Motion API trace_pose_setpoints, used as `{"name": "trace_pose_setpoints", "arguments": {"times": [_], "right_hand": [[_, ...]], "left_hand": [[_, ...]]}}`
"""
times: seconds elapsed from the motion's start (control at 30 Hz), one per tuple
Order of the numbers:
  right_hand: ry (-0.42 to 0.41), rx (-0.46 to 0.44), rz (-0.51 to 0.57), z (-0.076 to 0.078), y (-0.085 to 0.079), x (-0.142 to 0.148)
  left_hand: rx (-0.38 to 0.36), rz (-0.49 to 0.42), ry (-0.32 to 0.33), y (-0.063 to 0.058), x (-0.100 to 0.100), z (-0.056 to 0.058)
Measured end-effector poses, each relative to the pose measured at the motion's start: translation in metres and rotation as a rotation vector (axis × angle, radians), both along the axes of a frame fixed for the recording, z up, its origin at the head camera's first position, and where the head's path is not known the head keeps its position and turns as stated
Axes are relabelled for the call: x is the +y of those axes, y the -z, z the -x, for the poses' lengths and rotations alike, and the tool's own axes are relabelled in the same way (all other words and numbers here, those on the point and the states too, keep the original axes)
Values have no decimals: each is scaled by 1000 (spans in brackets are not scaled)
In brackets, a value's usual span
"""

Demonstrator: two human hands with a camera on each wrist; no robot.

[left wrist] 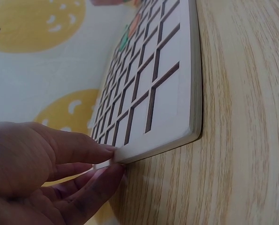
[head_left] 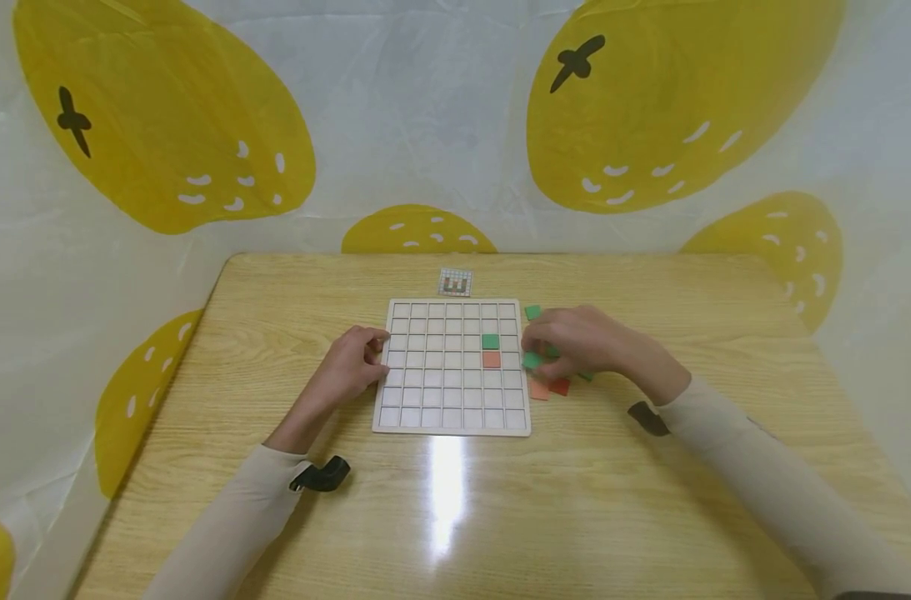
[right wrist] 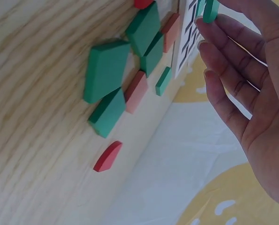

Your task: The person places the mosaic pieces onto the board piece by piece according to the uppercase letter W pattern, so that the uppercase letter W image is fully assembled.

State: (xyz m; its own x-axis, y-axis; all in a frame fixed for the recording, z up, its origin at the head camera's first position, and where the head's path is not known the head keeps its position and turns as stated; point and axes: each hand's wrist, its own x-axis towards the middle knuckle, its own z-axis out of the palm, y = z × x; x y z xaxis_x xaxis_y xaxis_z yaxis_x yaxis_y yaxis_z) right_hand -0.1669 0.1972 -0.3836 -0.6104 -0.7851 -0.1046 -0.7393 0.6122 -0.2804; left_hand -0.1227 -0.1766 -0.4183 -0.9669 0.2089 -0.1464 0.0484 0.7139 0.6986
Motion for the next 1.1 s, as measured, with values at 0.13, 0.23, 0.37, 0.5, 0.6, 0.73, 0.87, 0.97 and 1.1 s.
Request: {"name": "trace_pose_setpoints", "arguments": {"times": [0.13,0.23,0.37,0.5,0.6,0.73,0.87,0.97,1.1], "right_hand": [[-7,1,-4,0,-2,-4],[-23,14,6,0,-3,-7],[-44,31,29,-1,-3,-10],[-54,46,26,-1,-3,-13],[-59,54,16,-1,-3,-16],[-70,55,15,-2,-4,-19],[-82,55,16,-1,-3,-22],[-97,58,21,-1,-2,-25],[-118,53,35,-1,-3,-27]], "left_hand": [[-3,-4,-2,0,0,0],[-9,-3,-1,0,0,0],[-18,3,0,0,0,0],[-24,4,-2,-1,1,1],[-28,8,2,-1,1,1],[-28,17,7,-2,2,1],[-25,16,10,-1,1,2],[-23,12,13,0,1,2],[-24,8,16,1,0,3]]}}
